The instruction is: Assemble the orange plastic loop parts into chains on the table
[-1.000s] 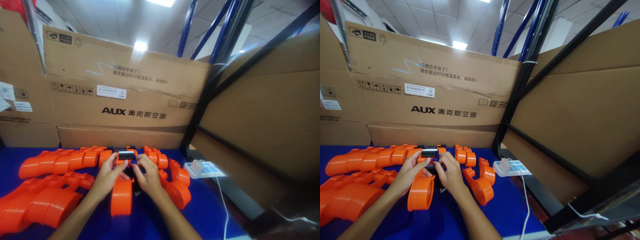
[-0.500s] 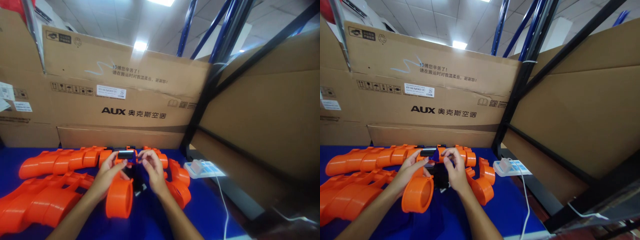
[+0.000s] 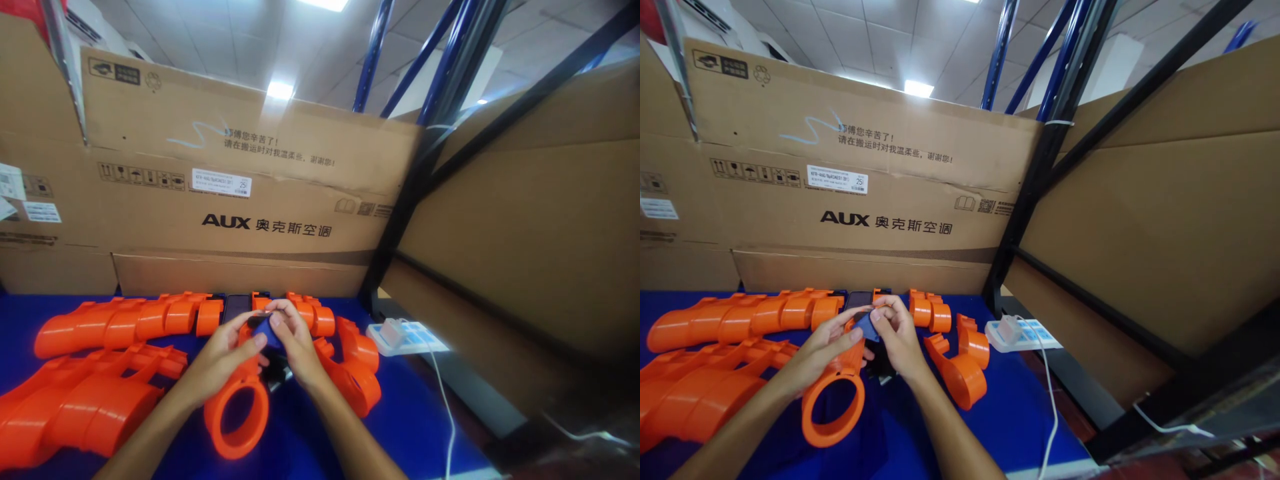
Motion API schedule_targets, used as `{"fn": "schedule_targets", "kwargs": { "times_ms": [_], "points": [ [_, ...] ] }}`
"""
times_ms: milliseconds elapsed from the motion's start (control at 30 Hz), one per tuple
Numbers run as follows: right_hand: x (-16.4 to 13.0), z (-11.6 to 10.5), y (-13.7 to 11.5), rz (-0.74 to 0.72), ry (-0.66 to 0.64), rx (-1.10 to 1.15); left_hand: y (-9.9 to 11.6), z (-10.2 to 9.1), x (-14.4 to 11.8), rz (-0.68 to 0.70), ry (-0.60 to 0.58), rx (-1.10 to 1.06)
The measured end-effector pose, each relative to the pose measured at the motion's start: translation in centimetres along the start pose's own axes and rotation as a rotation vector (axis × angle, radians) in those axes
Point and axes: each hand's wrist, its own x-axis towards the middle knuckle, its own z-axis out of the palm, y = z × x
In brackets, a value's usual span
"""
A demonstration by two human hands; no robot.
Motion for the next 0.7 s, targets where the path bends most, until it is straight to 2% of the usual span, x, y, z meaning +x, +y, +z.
{"fn": "schedule_targets", "kwargs": {
  "times_ms": [233, 333, 433, 533, 633, 700],
  "points": [
    [0.2, 1.1, 0.1, -0.006, -0.004, 0.016, 0.0, -0.6, 0.5, 0.009, 0.113, 0.101],
    [0.2, 0.7, 0.0, -0.019, 0.029, -0.133, -0.3, -1.3, 0.8, 0.001, 0.154, 0.075],
    [-0.2, -0.3, -0.1, -0.005, 0.001, -0.409, -0.2, -2.1, 1.1, -0.029, 0.230, -0.040],
    [-0.8, -0.8, -0.6, 0.016, -0.164, -0.713, 0.8, -2.8, 1.2, -0.009, 0.291, -0.245],
    [-1.6, -0.4, -1.4, -0.062, -0.392, -0.911, 1.9, -2.9, 0.9, 0.014, 0.297, -0.374],
    [-2.0, 0.3, -1.8, -0.101, -0.475, -1.016, 2.3, -2.6, 0.7, 0.017, 0.299, -0.407]
  ]
}}
